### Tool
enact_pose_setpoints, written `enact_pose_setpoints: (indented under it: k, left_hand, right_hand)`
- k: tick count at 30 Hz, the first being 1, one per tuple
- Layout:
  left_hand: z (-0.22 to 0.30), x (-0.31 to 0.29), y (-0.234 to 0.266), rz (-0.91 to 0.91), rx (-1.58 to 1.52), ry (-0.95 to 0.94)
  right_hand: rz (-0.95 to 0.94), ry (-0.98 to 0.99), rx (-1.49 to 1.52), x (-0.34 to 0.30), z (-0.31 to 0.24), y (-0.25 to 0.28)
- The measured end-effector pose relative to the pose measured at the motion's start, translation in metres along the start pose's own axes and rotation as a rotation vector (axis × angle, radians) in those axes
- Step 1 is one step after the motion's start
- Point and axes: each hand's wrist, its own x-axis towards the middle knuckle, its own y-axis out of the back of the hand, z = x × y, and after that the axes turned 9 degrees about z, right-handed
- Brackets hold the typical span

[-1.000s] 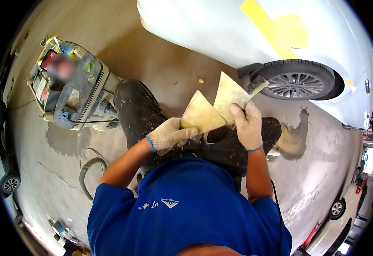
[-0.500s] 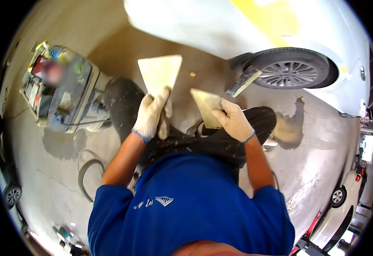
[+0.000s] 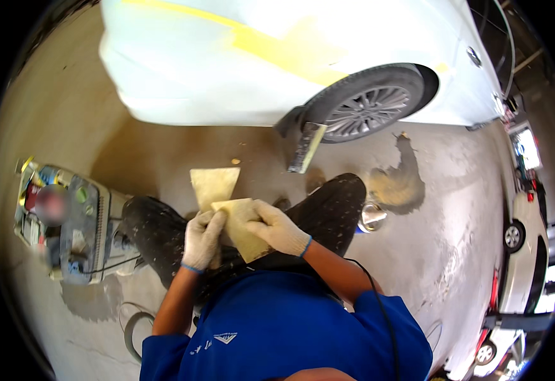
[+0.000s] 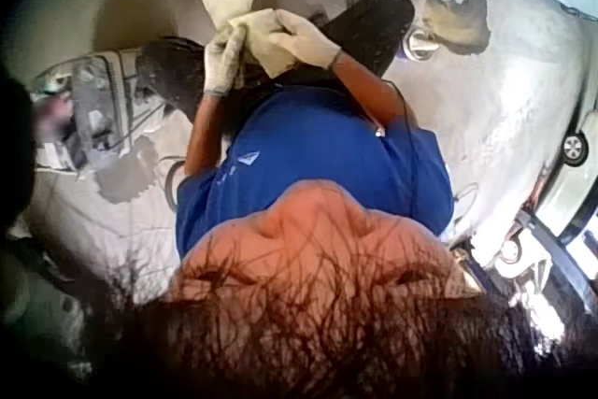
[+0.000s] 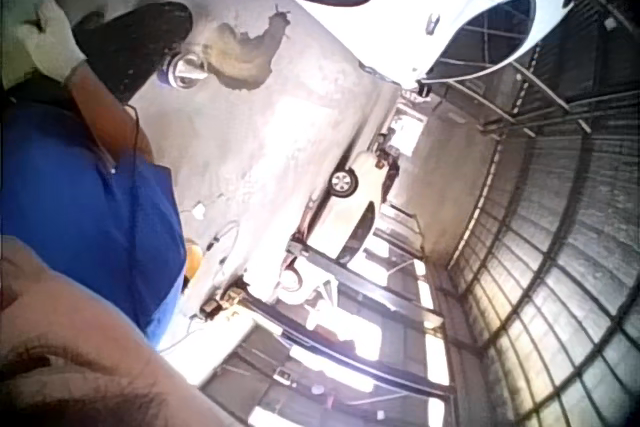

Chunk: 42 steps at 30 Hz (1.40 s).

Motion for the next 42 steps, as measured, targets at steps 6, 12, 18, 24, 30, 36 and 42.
enact_pose_setpoints:
  k: [6, 12, 18, 24, 30, 36, 42]
  left_hand:
    - [0.001, -0.030, -0.042, 0.032, -0.064, -0.144]
    - [-0.009, -0.039, -0.038, -0.136, -0.062, 0.176]
    - [0.007, -0.016, -0.022, -0.115, -0.094, 0.056]
    - [0.021, -0.005, -0.012, -0.152, -0.177, 0.046]
    - [0.009, 0.009, 0.015, 0.071, -0.235, 0.190]
    - [-0.012, -0.010, 0.007, -0.085, -0.167, 0.201]
    - [0.003, -0.018, 0.000, -0.151, -0.066, 0.276]
  right_hand:
    - [0.245, -0.131, 0.323, 0.021, -0.012, 0.003]
    - [0.412, -0.072, 0.332, 0.039, -0.027, 0.034]
    - [0.304, -0.076, 0.208, 0.031, -0.005, 0.025]
    - [0.026, -0.381, 0.525, 0.022, -0.031, 0.019]
    - [0.025, -0.386, 0.390, 0.016, -0.019, 0.023]
    - [0.116, -0.342, 0.348, 0.021, -0.012, 0.014]
    - [0.087, -0.289, 0.229, 0.019, -0.005, 0.009]
